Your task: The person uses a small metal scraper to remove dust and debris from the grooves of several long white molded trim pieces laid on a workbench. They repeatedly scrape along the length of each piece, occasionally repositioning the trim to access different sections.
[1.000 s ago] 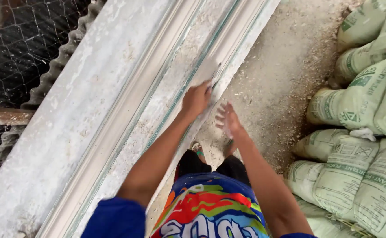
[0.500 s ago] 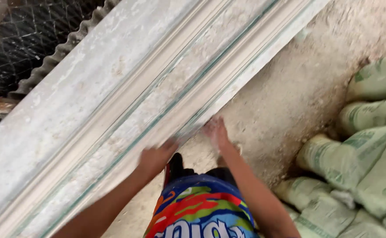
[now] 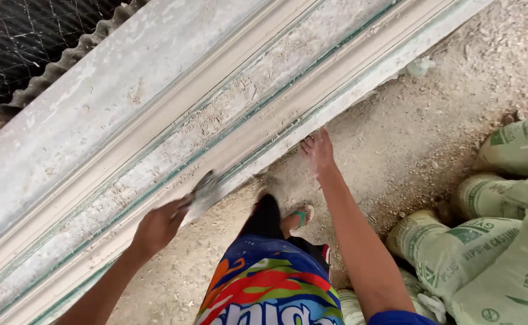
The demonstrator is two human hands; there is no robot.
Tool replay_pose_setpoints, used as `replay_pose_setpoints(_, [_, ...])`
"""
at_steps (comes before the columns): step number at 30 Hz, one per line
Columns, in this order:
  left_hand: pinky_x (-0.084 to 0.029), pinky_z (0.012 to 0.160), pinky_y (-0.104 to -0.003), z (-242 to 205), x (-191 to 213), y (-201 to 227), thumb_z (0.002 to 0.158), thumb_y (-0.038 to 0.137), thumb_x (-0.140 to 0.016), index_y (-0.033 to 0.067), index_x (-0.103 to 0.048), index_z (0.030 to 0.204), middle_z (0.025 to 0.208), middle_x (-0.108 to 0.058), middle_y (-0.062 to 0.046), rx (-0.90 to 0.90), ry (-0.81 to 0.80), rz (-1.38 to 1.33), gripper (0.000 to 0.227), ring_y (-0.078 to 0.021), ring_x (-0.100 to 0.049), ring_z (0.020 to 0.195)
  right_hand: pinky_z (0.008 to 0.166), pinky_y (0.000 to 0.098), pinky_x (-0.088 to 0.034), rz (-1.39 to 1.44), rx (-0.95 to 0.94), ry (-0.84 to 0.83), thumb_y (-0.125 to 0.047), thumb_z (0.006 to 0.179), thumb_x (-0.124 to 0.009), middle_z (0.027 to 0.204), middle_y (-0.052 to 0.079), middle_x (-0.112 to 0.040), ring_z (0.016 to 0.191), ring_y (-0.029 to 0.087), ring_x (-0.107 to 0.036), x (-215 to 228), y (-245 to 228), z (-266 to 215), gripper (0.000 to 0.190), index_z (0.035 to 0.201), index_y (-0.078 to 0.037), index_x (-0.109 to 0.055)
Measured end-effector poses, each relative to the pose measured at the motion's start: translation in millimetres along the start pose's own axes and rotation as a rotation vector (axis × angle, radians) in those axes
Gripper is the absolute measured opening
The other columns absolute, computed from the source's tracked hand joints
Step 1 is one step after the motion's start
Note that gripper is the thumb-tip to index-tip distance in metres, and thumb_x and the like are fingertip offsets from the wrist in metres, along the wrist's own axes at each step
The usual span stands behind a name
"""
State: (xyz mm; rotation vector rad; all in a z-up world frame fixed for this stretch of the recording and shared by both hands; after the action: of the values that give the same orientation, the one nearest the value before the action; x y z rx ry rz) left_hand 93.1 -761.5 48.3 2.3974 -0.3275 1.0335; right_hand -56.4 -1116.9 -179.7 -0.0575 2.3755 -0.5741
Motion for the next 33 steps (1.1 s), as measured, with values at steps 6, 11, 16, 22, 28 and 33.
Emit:
replay_pose_setpoints(6, [-0.042,0.112,-0.057,133,-38,108,0.105,0.036,-0.053,0.0256,-0.064,0.141,0.132,-0.072,-0.004,-0.177,0.042,0.021,0.039,-0.0322,-0.062,0.13,0.129,0.0537,-0.011,-0.055,-0.008,0.052,-0.069,0.104,-0.024,0.166,0.034,0.007,0.155,0.048,0.0,-15,-20,-19,0.094,0.163,-0.001,0.004])
replay_pose_setpoints(11, [-0.06,0.088,-0.056,256,-59,367,0.105,0.035,-0.048,0.0229,-0.061,0.141,0.117,-0.073,-0.011,-0.562,0.153,-0.013,0.039,-0.0376,-0.073,0.104,0.127,0.0592,-0.014,-0.167,-0.038,-0.068,-0.081,0.098,-0.022,0.167,0.029,-0.013,0.155,0.048,-0.013,-30,-50,-58,0.105,0.164,0.0,-0.01])
replay_pose_setpoints(16, [-0.051,0.1,-0.059,206,-31,313,0.107,0.041,-0.045,0.0206,-0.059,0.145,0.136,-0.067,-0.013,-0.494,-0.045,-0.011,0.045,-0.041,-0.065,0.121,0.122,0.0665,-0.023,-0.236,-0.027,0.096,-0.067,0.105,-0.026,0.167,0.025,-0.02,0.153,0.049,-0.021,45,-119,-9,0.086,0.164,-0.006,-0.013])
replay_pose_setpoints(22, [-0.047,0.077,-0.046,131,-19,187,0.103,0.044,-0.05,0.0314,-0.06,0.144,0.109,-0.07,-0.002,-0.06,-0.074,0.112,0.045,-0.0263,-0.064,0.088,0.124,0.0542,-0.028,-0.118,0.089,0.258,-0.054,0.105,-0.03,0.166,0.02,-0.023,0.152,0.039,-0.028,33,-212,36,0.075,0.162,-0.006,-0.018])
replay_pose_setpoints(28, [-0.052,0.1,-0.06,245,-22,395,0.107,0.036,-0.045,0.0187,-0.061,0.142,0.125,-0.073,-0.015,-0.343,-0.054,-0.027,0.043,-0.0418,-0.067,0.116,0.129,0.0553,-0.013,-0.042,0.068,0.146,-0.062,0.106,-0.025,0.17,0.026,-0.005,0.156,0.047,-0.008,52,-211,50,0.088,0.163,0.001,-0.006])
replay_pose_setpoints(33, [-0.06,0.082,-0.056,315,-42,502,0.103,0.032,-0.048,0.0227,-0.071,0.122,0.101,-0.077,-0.009,-0.519,0.03,0.035,0.031,-0.0367,-0.075,0.097,0.128,0.0561,-0.016,-0.092,0.03,0.083,-0.067,0.104,-0.024,0.169,0.026,-0.013,0.155,0.047,-0.015,58,-230,40,0.09,0.164,0.0,-0.015])
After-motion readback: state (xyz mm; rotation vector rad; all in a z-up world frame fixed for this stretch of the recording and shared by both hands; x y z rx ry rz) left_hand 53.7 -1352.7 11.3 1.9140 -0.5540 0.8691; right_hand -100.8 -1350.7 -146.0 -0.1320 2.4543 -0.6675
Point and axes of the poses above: each hand's wrist, its own z-axis towards the middle knuckle, its own x-axis out of the back of the hand, y = z × x, the point moved 7 cm from there along z, towards the middle knuckle
